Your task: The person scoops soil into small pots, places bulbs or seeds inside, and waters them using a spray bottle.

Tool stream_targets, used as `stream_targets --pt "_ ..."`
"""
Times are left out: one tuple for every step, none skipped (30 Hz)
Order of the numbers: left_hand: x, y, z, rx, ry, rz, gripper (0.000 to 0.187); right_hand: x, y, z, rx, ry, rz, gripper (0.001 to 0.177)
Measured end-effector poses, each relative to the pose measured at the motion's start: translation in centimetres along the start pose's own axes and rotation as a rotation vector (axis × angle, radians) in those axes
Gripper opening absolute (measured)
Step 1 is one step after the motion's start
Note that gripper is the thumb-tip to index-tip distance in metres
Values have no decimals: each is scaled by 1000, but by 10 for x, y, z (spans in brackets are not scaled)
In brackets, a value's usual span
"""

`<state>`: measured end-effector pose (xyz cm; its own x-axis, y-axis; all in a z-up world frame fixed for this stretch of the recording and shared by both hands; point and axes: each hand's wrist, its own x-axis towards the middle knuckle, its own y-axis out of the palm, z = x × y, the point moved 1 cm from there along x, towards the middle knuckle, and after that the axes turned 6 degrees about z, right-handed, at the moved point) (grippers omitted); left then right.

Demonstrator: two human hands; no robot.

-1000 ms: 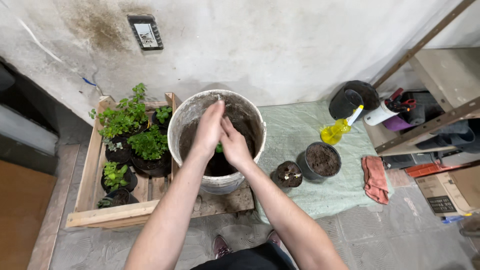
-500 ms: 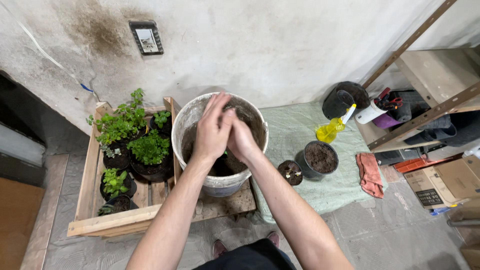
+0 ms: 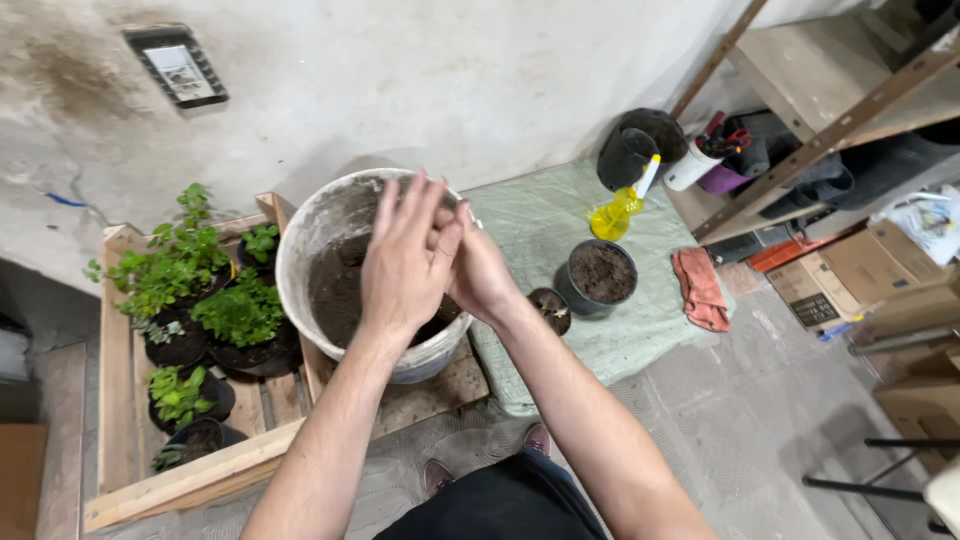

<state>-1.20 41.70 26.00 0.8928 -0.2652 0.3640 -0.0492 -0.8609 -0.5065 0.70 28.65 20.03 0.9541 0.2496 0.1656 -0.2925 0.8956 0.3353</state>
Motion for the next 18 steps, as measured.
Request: stream_targets --pt "4 14 4 262 -31 168 57 -5 -4 17 311 -48 92 94" --pt "5 21 -5 256 -25 178 57 -13 -14 35 307 -52 80 94" --pt "6 28 -14 229 3 164 63 -21 -24 54 159 -112 -84 73" --pt "6 34 -23 202 30 150 71 -29 -34 72 10 -169 -249 54" --pt "13 45 -27 202 31 161 71 -34 -59 74 14 -169 -259 54" --pt "20 57 -31 10 -73 246 65 -39 -84 76 -50 -136 -292 49" --pt "27 69 -35 -181 -177 331 60 -44 -110 78 -112 -104 -326 44" --pt "29 88 -33 -178 -175 343 60 -54 -137 70 -107 -105 -338 44" --pt "31 109 -31 -255 -221 384 63 -64 -167 64 -166 -53 -393 41" --pt "34 131 -29 -332 -268 425 65 -74 -198 58 -225 -1 -448 39" --pt "32 158 -26 -334 -271 432 65 -86 -221 57 -224 4 -455 39" --pt "31 185 -23 -522 -367 431 65 -99 -245 56 -236 38 -512 42" --pt "29 211 -18 -707 -464 420 65 -110 -268 54 -249 73 -563 47" --pt "32 232 -14 -708 -469 421 65 -118 -286 53 -247 77 -565 47" --pt "34 255 -9 -745 -564 388 72 -126 -305 53 -211 119 -629 47" --pt "37 277 -5 -781 -659 353 79 -135 -324 53 -175 162 -692 47" --pt "42 297 4 -782 -668 352 79 -142 -339 49 -174 171 -692 47" --pt "47 317 14 -697 -727 375 84 -150 -355 45 -210 226 -725 48"
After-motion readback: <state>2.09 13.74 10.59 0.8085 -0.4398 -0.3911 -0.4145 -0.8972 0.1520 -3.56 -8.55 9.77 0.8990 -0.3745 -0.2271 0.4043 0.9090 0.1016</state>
